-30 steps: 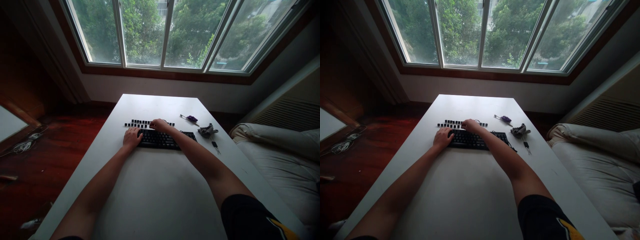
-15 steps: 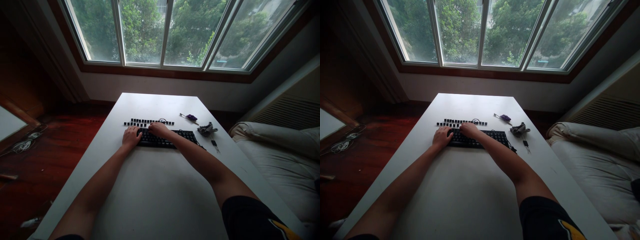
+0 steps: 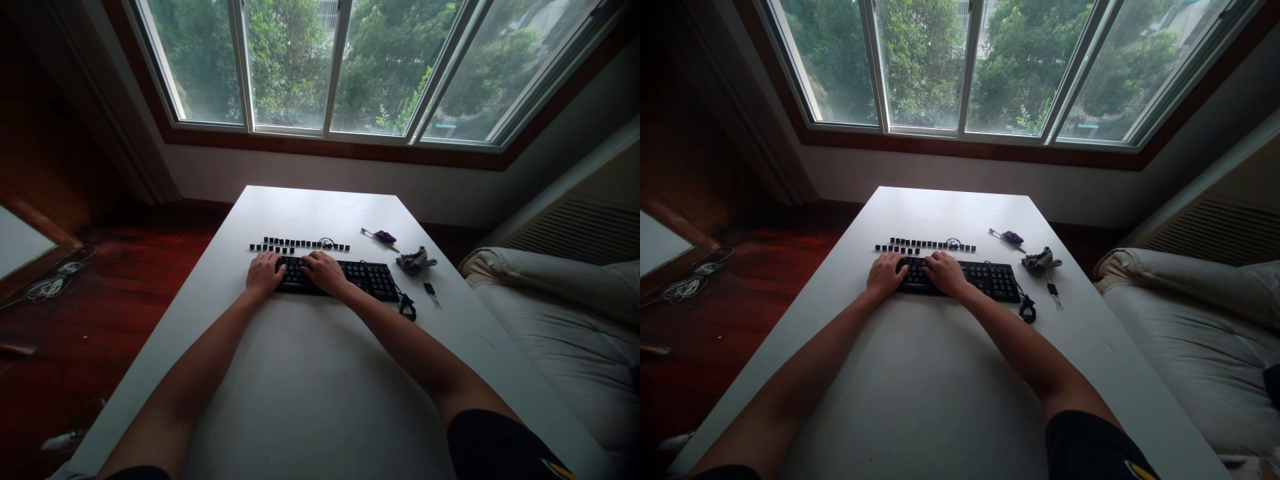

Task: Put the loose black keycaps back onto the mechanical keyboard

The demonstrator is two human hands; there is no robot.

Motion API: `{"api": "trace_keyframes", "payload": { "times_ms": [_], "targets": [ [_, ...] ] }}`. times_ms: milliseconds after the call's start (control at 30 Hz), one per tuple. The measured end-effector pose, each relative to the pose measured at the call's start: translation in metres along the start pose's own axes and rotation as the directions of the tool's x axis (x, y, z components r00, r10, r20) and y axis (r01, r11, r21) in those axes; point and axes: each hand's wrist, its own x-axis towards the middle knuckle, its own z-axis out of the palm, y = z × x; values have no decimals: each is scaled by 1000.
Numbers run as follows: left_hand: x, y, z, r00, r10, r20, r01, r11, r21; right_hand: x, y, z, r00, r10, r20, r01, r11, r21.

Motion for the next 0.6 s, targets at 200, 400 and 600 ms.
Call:
{"api": "trace_keyframes", "payload": {
  "times_ms": [200, 400, 600],
  "targets": [
    [0, 0, 1, 1000, 1, -5, -1, 1000, -2, -27, -26, 20, 990, -125, -61, 124, 992, -9],
    [0, -1, 2, 1000, 14, -14, -15, 1000, -7, -24, -37, 25, 995, -96, -33, 96, 995, -10],
    [2, -3, 0, 1000, -2, 8, 2, 1000, -5, -51, -44, 16, 983, -174, -55, 175, 984, 17]
  ]
}}
